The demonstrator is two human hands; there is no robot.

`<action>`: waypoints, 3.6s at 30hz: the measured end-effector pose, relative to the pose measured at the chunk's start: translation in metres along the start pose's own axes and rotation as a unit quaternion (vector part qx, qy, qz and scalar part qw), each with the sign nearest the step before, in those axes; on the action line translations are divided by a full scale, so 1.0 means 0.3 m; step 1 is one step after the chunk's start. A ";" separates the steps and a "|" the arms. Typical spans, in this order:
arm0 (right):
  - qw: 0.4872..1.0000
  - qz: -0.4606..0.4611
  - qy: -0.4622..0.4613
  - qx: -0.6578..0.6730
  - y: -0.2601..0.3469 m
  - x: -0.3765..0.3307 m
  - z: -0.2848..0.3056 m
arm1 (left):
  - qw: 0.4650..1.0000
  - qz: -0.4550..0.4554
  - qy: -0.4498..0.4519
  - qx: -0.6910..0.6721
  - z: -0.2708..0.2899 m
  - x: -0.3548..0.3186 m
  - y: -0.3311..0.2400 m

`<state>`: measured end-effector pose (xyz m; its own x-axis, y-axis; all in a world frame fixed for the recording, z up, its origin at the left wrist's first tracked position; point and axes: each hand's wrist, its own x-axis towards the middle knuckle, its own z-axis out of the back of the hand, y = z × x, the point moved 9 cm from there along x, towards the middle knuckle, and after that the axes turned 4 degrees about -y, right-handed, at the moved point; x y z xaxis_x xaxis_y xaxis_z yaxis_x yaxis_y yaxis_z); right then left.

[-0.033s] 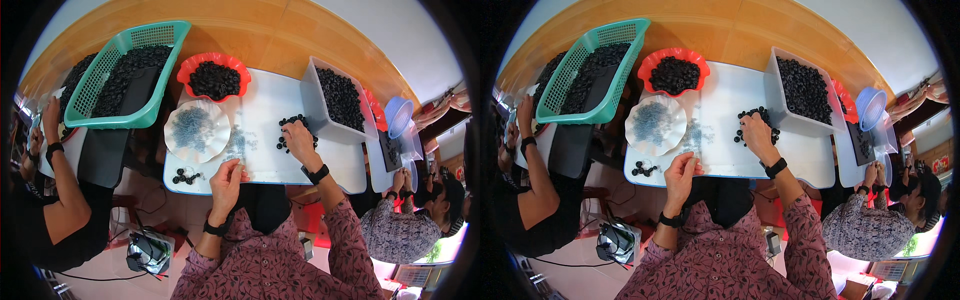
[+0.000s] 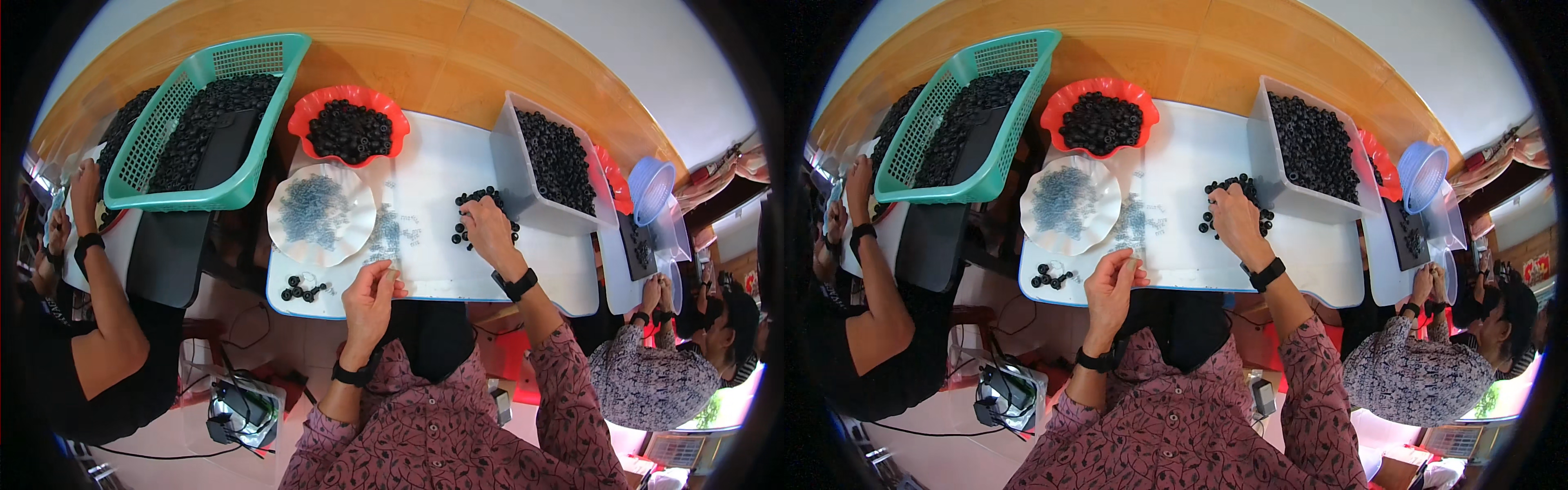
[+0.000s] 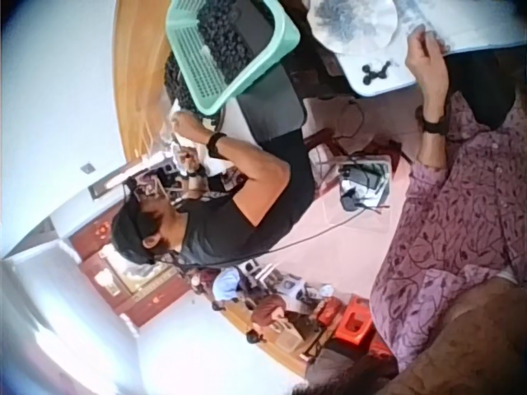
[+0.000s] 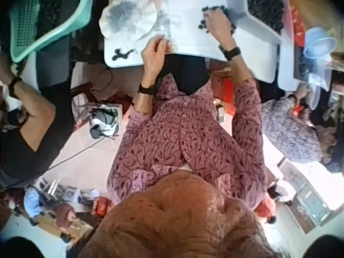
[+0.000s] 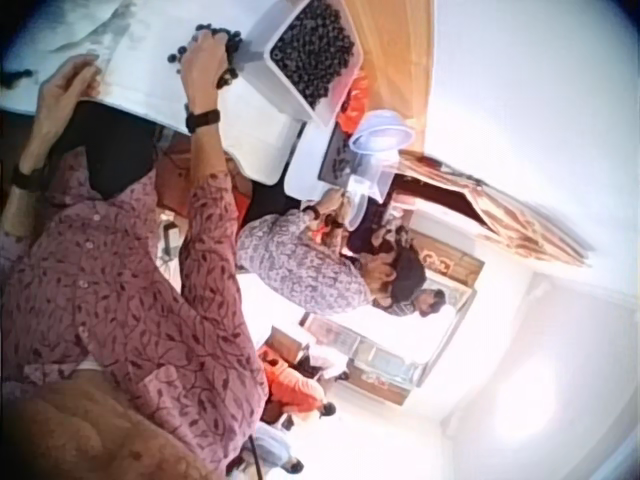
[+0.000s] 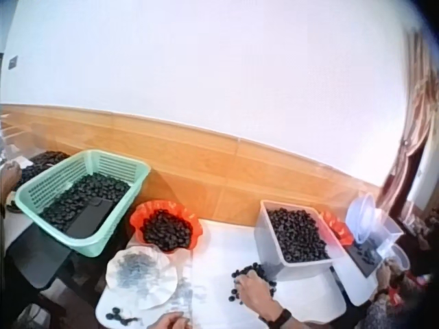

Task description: Inspecting and sorting small black manufactured rubber or plastic parts on a table into various containers.

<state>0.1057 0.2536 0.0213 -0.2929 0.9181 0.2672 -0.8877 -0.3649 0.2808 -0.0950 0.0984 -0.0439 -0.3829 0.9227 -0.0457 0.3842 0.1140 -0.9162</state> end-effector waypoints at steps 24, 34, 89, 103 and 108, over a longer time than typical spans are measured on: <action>0.995 0.066 0.019 0.073 0.113 -0.041 0.043 | 1.000 0.009 -0.002 0.019 0.002 0.000 0.014; 0.994 0.019 -0.013 0.103 0.105 -0.133 0.075 | 0.999 0.019 -0.004 0.035 0.004 -0.001 0.011; 0.946 -0.028 -0.108 0.305 0.272 -0.248 0.032 | 0.958 0.183 0.080 -0.208 -0.052 -0.069 0.083; 0.968 -0.089 -0.153 0.176 0.250 -0.202 -0.085 | 0.937 0.182 0.077 -0.287 -0.056 -0.060 0.054; 0.960 -0.096 -0.152 0.216 0.251 -0.215 -0.075 | 0.934 0.182 0.085 -0.296 -0.046 -0.060 0.057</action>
<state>0.0496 0.1704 0.0045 0.0362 0.9112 0.4103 -0.6659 -0.2841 0.6898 -0.0700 0.0888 -0.0534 -0.0175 0.9795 -0.2007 0.8796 -0.0803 -0.4688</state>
